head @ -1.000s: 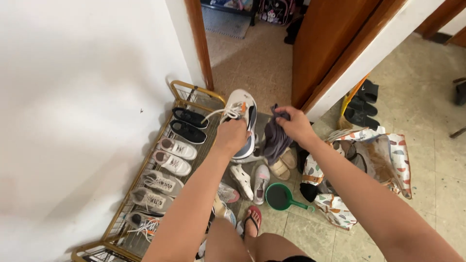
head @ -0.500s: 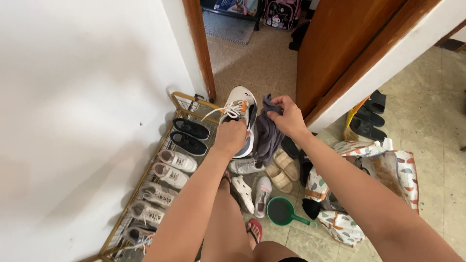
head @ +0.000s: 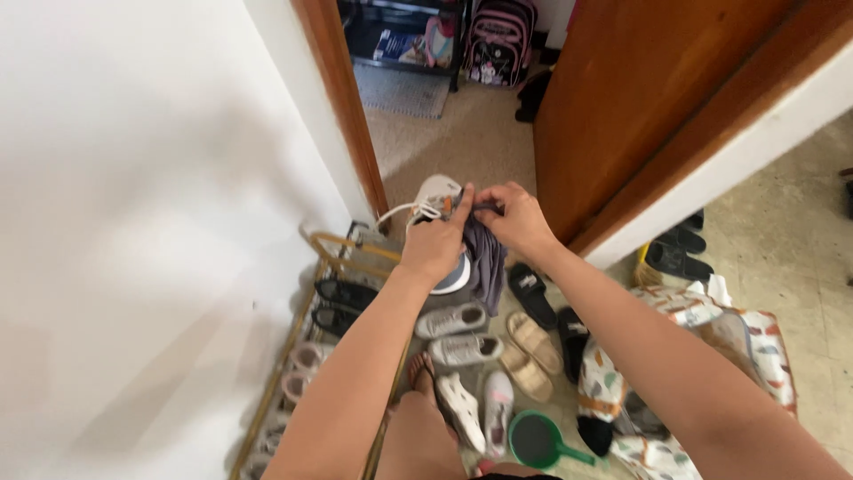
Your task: Clean different pairs of shoes using a cloth.
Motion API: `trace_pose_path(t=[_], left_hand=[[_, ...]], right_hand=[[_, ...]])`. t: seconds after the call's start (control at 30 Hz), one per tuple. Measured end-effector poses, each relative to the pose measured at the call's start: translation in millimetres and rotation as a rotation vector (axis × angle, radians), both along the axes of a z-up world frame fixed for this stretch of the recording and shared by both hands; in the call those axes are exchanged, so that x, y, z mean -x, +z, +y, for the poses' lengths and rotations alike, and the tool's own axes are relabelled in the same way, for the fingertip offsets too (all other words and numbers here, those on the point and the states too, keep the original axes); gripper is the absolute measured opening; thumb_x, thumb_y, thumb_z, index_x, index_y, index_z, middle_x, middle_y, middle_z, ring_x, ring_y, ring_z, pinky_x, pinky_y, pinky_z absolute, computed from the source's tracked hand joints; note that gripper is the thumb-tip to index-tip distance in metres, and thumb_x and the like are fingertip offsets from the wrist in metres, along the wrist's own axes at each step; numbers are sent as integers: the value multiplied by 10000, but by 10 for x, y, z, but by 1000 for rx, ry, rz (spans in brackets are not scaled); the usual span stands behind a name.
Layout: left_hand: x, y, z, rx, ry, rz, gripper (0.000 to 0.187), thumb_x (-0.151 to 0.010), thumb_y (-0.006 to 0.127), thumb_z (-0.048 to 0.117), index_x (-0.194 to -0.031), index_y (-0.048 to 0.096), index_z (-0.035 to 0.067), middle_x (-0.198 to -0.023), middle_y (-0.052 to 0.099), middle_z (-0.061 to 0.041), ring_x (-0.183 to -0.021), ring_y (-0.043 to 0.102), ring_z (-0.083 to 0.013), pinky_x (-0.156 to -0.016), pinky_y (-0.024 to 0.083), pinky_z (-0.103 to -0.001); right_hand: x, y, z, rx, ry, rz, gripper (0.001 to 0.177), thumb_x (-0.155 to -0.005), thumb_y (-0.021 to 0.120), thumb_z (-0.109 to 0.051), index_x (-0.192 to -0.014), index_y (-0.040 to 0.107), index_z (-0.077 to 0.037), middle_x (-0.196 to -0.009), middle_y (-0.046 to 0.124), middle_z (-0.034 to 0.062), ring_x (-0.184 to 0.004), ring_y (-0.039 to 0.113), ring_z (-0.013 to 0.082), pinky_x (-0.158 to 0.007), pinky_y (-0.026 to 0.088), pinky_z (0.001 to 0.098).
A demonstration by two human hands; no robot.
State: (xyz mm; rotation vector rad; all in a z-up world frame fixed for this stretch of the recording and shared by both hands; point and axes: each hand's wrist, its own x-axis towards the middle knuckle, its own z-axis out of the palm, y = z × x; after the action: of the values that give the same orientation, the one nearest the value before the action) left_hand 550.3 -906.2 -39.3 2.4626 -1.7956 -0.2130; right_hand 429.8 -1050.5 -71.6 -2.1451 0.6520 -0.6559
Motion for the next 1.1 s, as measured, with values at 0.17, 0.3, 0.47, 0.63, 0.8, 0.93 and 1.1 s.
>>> trace_pose_path(t=[0.17, 0.3, 0.47, 0.63, 0.8, 0.93, 1.1], left_hand=[[-659, 68, -486, 64, -72, -10, 882, -840, 764, 264, -1584, 291, 234, -860, 746, -151, -779, 732, -352, -717, 561, -498], [-1192, 137, -863, 121, -138, 42, 308, -898, 722, 220, -1193, 650, 167, -897, 755, -121, -870, 730, -345, -733, 564, -504], [-1690, 236, -1283, 175, -195, 43, 226, -864, 687, 143, -1090, 674, 143, -881, 747, -152, -861, 732, -355, -732, 560, -514], [-1839, 437, -1458, 184, -193, 70, 248, -847, 670, 114, -1080, 711, 187, -876, 747, -162, -861, 726, -368, -733, 557, -518], [-1959, 471, -1624, 99, -148, 52, 283, -876, 672, 119, -1148, 707, 193, -886, 750, -166, -846, 737, -357, -733, 573, -495], [-2093, 429, -1827, 122, -142, 75, 284, -831, 727, 156, -1114, 716, 176, -892, 753, -163, -869, 735, -353, -747, 570, -490], [-2253, 423, -2178, 90, -148, 56, 267, -838, 743, 162, -1103, 715, 161, -925, 748, -171, -896, 728, -366, -774, 568, -485]], right_hand=[[-590, 161, -398, -102, -58, 15, 384, -744, 868, -137, -1040, 647, -34, -909, 706, 82, -785, 675, 162, -709, 567, 329], [-977, 469, -662, -228, -49, 76, 462, -700, 902, -150, -1027, 589, -60, -849, 715, 50, -726, 649, 100, -656, 539, 276], [-1366, 505, -994, -339, 18, 89, 322, -772, 851, -131, -1015, 658, -46, -878, 740, 34, -780, 671, 91, -694, 555, 271], [-1456, 648, -1143, -373, 34, 94, 250, -826, 812, -137, -1022, 698, -32, -889, 746, 34, -807, 685, 100, -722, 569, 275], [-1528, 734, -1384, -346, -13, 185, 279, -850, 793, -221, -1040, 716, -31, -911, 734, 33, -800, 695, 116, -703, 586, 290], [-1590, 704, -1574, -376, -37, 174, 267, -869, 775, -248, -1027, 728, -38, -895, 743, 41, -781, 691, 115, -685, 580, 298], [-1712, 578, -1987, -316, -48, 208, 221, -881, 756, -233, -1002, 737, -49, -841, 747, 34, -696, 669, 118, -640, 558, 300]])
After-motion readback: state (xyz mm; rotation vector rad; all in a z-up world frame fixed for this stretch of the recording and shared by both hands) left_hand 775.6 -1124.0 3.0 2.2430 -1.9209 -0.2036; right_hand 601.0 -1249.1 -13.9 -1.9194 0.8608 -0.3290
